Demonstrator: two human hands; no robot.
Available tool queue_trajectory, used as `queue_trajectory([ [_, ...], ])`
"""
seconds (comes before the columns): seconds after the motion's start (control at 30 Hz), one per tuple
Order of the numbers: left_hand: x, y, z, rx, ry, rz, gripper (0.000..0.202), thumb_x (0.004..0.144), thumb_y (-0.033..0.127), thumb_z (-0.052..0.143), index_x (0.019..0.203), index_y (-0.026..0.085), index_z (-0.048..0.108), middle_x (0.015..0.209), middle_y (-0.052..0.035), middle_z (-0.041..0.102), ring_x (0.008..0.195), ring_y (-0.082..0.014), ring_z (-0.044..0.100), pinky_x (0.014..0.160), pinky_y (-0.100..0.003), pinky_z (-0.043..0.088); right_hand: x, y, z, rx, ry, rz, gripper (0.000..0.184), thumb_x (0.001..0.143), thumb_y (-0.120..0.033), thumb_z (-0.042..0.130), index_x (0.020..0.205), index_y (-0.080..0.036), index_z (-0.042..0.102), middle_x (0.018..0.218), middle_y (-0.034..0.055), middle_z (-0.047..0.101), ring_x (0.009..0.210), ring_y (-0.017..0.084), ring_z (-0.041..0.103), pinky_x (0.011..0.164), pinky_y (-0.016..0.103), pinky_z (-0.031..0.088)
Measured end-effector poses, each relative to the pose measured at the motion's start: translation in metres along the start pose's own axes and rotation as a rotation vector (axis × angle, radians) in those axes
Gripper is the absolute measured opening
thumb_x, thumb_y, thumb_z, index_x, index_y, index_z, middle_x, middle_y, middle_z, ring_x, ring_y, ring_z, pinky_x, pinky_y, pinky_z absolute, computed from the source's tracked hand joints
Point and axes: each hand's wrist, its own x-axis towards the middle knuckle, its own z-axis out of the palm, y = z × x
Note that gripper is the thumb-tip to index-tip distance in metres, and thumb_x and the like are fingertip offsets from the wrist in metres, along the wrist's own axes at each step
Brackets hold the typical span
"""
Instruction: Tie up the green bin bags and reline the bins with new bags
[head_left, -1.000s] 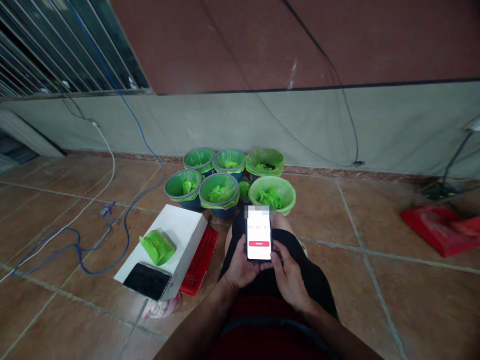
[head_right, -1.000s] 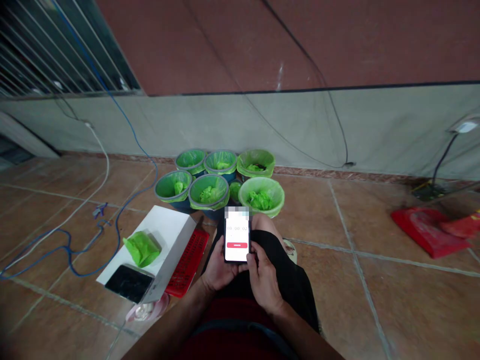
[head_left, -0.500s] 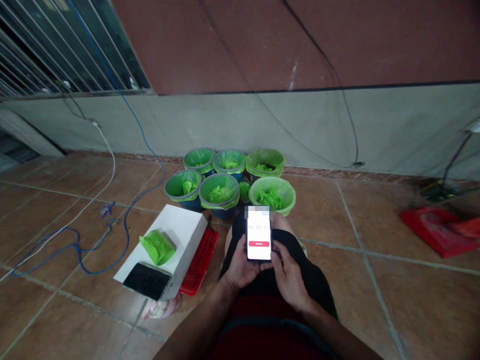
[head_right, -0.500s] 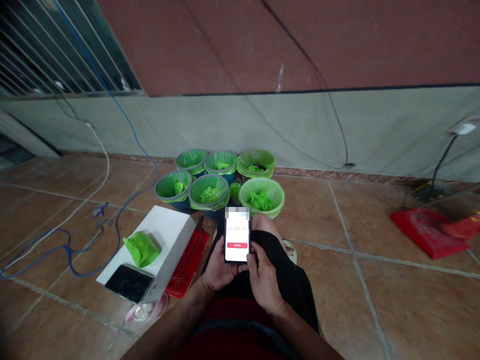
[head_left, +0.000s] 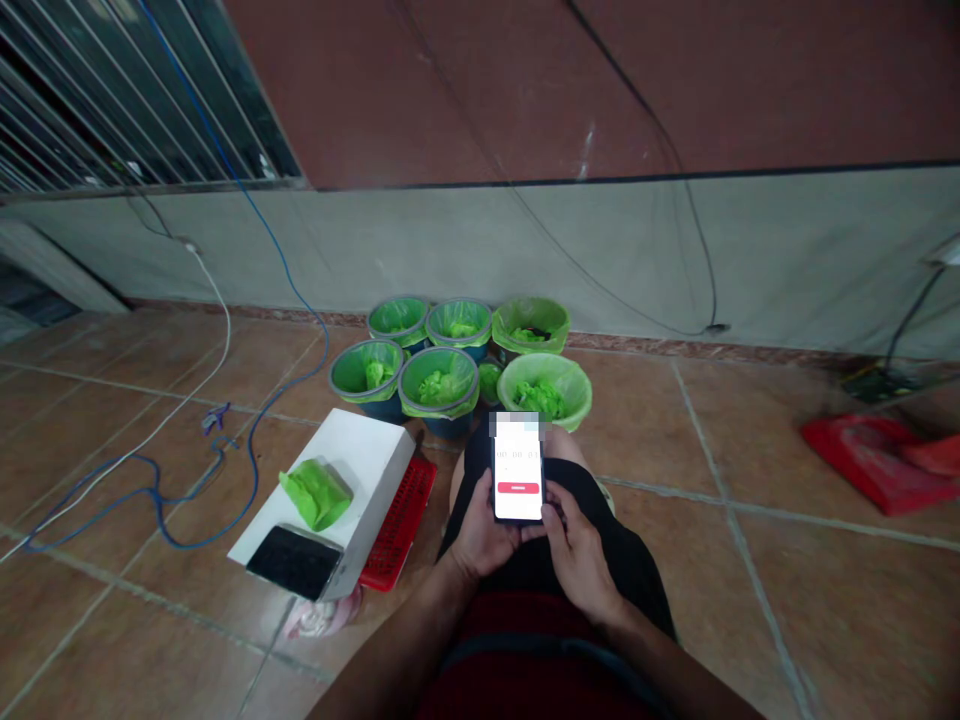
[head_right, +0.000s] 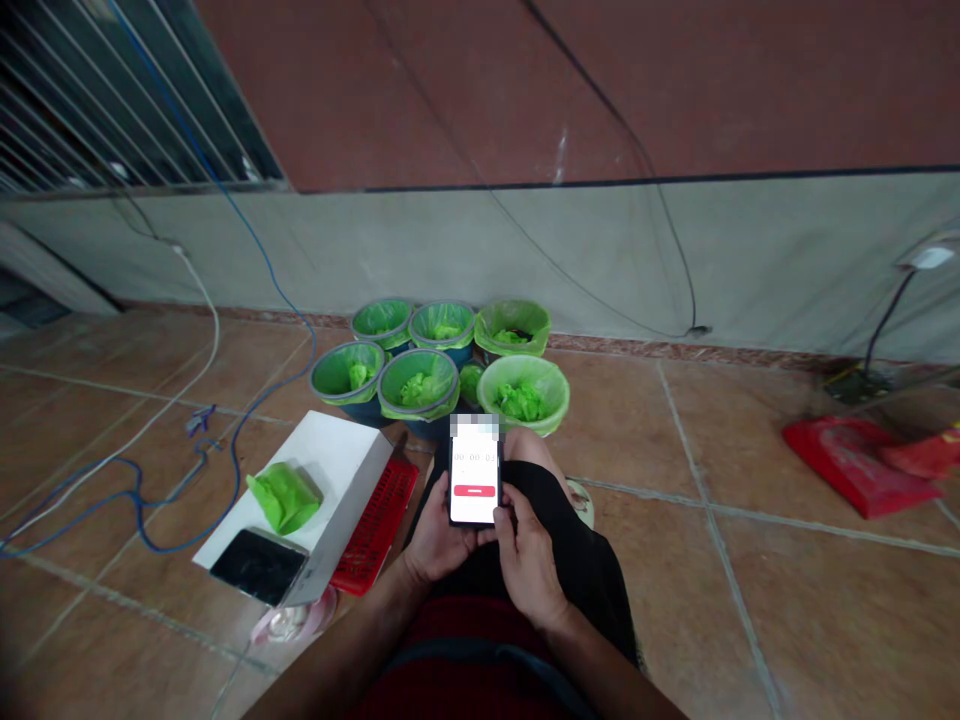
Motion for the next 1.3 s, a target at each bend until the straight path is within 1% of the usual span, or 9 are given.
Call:
queue_trajectory([
  [0.3, -0.001, 0.0, -0.003, 0.022, 0.0, -0.001, 0.064, 0.094, 0.058, 0.03, 0.121, 0.011, 0.064, 0.111, -0.0145, 0.07, 0.102, -0.0279, 0.063, 0.089, -0.044, 0.048, -0.001, -0.001, 0.0, -0.013, 0.01, -0.003, 0.043, 0.097, -0.042, 0.037, 0.131, -0.02, 0.05, 0.121, 0.0102, 0.065, 0.108, 0.022, 0.064, 0.095, 0.038, 0.05],
  [0.47, -0.001, 0.0, -0.001, 0.012, 0.002, 0.003, 0.062, 0.095, 0.058, 0.03, 0.119, 0.012, 0.065, 0.11, -0.0136, 0.07, 0.101, -0.0269, 0.064, 0.089, -0.043, 0.049, -0.001, 0.001, 0.0, -0.01, 0.014, -0.016, 0.043, 0.097, -0.043, 0.037, 0.131, -0.019, 0.05, 0.122, 0.0103, 0.065, 0.109, 0.022, 0.063, 0.095, 0.038, 0.049],
  [0.6, -0.001, 0.0, 0.0, 0.01, 0.007, 0.003, 0.063, 0.095, 0.058, 0.031, 0.119, 0.011, 0.064, 0.111, -0.0138, 0.07, 0.101, -0.027, 0.064, 0.087, -0.042, 0.05, -0.001, 0.0, 0.0, -0.004, 0.016, -0.016, 0.043, 0.096, -0.043, 0.038, 0.13, -0.02, 0.051, 0.121, 0.0099, 0.065, 0.109, 0.022, 0.063, 0.094, 0.037, 0.05],
  [0.73, 0.0, -0.001, -0.003, 0.015, 0.005, 0.011, 0.063, 0.095, 0.058, 0.031, 0.122, 0.011, 0.063, 0.112, -0.0148, 0.07, 0.1, -0.0269, 0.065, 0.085, -0.042, 0.052, 0.002, -0.007, -0.004, 0.011, -0.005, 0.001, 0.044, 0.096, -0.044, 0.038, 0.132, -0.02, 0.049, 0.122, 0.0098, 0.065, 0.107, 0.021, 0.064, 0.093, 0.037, 0.051],
  [0.87, 0.001, -0.002, -0.008, -0.002, 0.007, 0.017, 0.06, 0.095, 0.056, 0.032, 0.125, 0.012, 0.061, 0.114, -0.0133, 0.07, 0.099, -0.0262, 0.066, 0.08, -0.04, 0.054, 0.006, -0.013, -0.01, 0.012, 0.041, -0.004, 0.048, 0.095, -0.046, 0.039, 0.134, -0.018, 0.047, 0.127, 0.0123, 0.062, 0.11, 0.022, 0.062, 0.093, 0.038, 0.052],
  [0.97, 0.001, -0.002, -0.01, -0.006, -0.011, 0.013, 0.061, 0.095, 0.057, 0.033, 0.126, 0.012, 0.06, 0.116, -0.014, 0.069, 0.1, -0.0272, 0.066, 0.078, -0.04, 0.055, 0.008, -0.015, -0.013, -0.011, 0.047, -0.005, 0.048, 0.095, -0.047, 0.039, 0.133, -0.018, 0.048, 0.127, 0.0127, 0.061, 0.107, 0.022, 0.063, 0.092, 0.039, 0.052],
  [1.13, 0.002, -0.002, -0.011, 0.01, -0.013, 0.004, 0.062, 0.094, 0.058, 0.034, 0.126, 0.011, 0.06, 0.117, -0.0156, 0.068, 0.104, -0.0288, 0.065, 0.081, -0.04, 0.054, 0.006, -0.017, -0.015, -0.025, 0.033, -0.012, 0.048, 0.096, -0.046, 0.039, 0.134, -0.019, 0.047, 0.127, 0.0128, 0.06, 0.107, 0.022, 0.062, 0.092, 0.04, 0.052],
  [1.23, 0.002, -0.002, -0.011, 0.028, -0.007, -0.008, 0.066, 0.093, 0.06, 0.033, 0.129, 0.011, 0.058, 0.116, -0.0172, 0.068, 0.105, -0.0302, 0.064, 0.084, -0.043, 0.052, 0.005, -0.017, -0.015, -0.04, 0.025, -0.004, 0.047, 0.096, -0.046, 0.04, 0.134, -0.019, 0.048, 0.123, 0.0123, 0.061, 0.105, 0.022, 0.062, 0.09, 0.04, 0.053],
  [1.3, 0.002, -0.002, -0.009, 0.037, -0.01, -0.013, 0.067, 0.093, 0.061, 0.032, 0.13, 0.011, 0.056, 0.116, -0.0185, 0.068, 0.105, -0.0309, 0.064, 0.086, -0.045, 0.051, 0.005, -0.017, -0.016, -0.056, 0.025, -0.027, 0.046, 0.095, -0.046, 0.04, 0.133, -0.02, 0.048, 0.122, 0.012, 0.061, 0.104, 0.022, 0.062, 0.09, 0.04, 0.053],
])
